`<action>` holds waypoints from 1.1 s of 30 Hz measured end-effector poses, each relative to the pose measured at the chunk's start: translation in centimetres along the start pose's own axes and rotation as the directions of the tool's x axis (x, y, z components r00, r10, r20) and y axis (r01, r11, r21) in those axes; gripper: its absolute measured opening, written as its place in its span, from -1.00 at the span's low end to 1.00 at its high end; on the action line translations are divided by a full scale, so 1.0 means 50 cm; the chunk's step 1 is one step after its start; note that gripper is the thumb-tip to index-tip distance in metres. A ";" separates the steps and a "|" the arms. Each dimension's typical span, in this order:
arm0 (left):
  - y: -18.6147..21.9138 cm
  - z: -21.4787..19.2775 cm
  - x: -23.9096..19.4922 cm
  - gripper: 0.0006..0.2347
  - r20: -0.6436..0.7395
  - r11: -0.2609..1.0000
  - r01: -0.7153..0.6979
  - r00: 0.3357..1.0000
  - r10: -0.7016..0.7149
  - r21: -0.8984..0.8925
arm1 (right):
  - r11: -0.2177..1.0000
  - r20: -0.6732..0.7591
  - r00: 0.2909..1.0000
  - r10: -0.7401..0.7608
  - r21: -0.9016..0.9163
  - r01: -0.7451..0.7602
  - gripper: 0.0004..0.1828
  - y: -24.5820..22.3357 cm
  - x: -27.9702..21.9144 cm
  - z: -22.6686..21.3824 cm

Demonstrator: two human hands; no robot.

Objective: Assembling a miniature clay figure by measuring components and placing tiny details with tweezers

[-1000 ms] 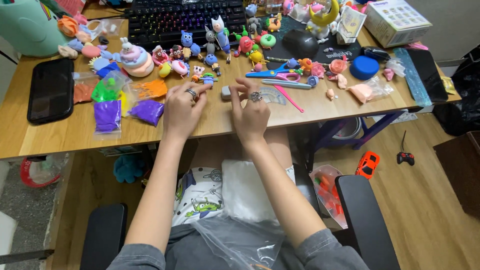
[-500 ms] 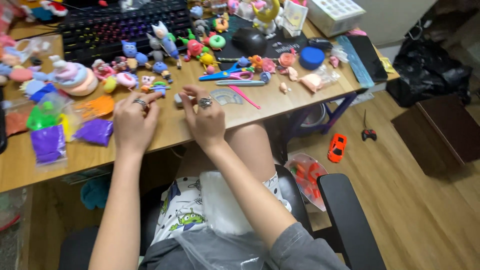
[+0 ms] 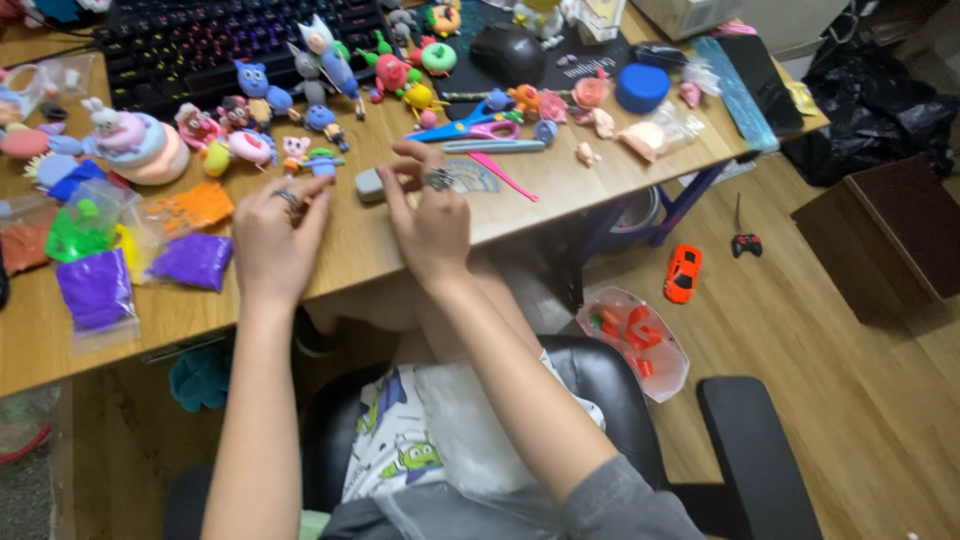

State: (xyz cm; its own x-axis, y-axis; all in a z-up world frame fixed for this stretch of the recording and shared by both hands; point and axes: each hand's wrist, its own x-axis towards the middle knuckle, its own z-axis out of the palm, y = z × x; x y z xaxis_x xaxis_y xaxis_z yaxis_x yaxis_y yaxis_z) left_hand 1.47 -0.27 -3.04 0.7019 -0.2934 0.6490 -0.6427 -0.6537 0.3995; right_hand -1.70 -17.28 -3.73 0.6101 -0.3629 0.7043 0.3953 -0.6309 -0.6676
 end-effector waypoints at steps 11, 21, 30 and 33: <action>0.034 -0.048 0.022 -0.84 0.209 0.850 0.449 0.891 -0.402 -0.278 | 0.944 0.191 0.926 0.326 -0.009 -0.331 -0.73 -0.015 0.023 -0.023; 0.041 -0.046 0.031 -0.83 0.220 0.828 0.499 0.864 -0.453 -0.256 | 0.902 0.329 0.857 0.396 0.035 -0.430 -0.85 -0.036 0.041 -0.049; 0.057 -0.054 0.032 -0.82 0.210 0.745 0.574 0.818 -0.535 -0.339 | 0.953 0.354 0.899 0.259 0.060 -0.298 -0.87 -0.018 0.037 -0.056; 0.052 -0.050 0.027 -0.80 0.208 0.765 0.538 0.843 -0.496 -0.355 | 0.948 0.353 0.903 0.245 0.106 -0.299 -0.88 -0.026 0.040 -0.060</action>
State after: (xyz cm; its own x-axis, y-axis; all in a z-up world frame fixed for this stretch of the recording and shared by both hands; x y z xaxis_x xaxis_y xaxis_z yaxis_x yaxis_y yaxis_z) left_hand -0.05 -0.64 0.48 0.9744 -0.0680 0.2142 -0.2230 -0.4100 0.8844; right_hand -3.04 -19.24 -0.74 0.8901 -0.2403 0.3874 0.2656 -0.4172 -0.8691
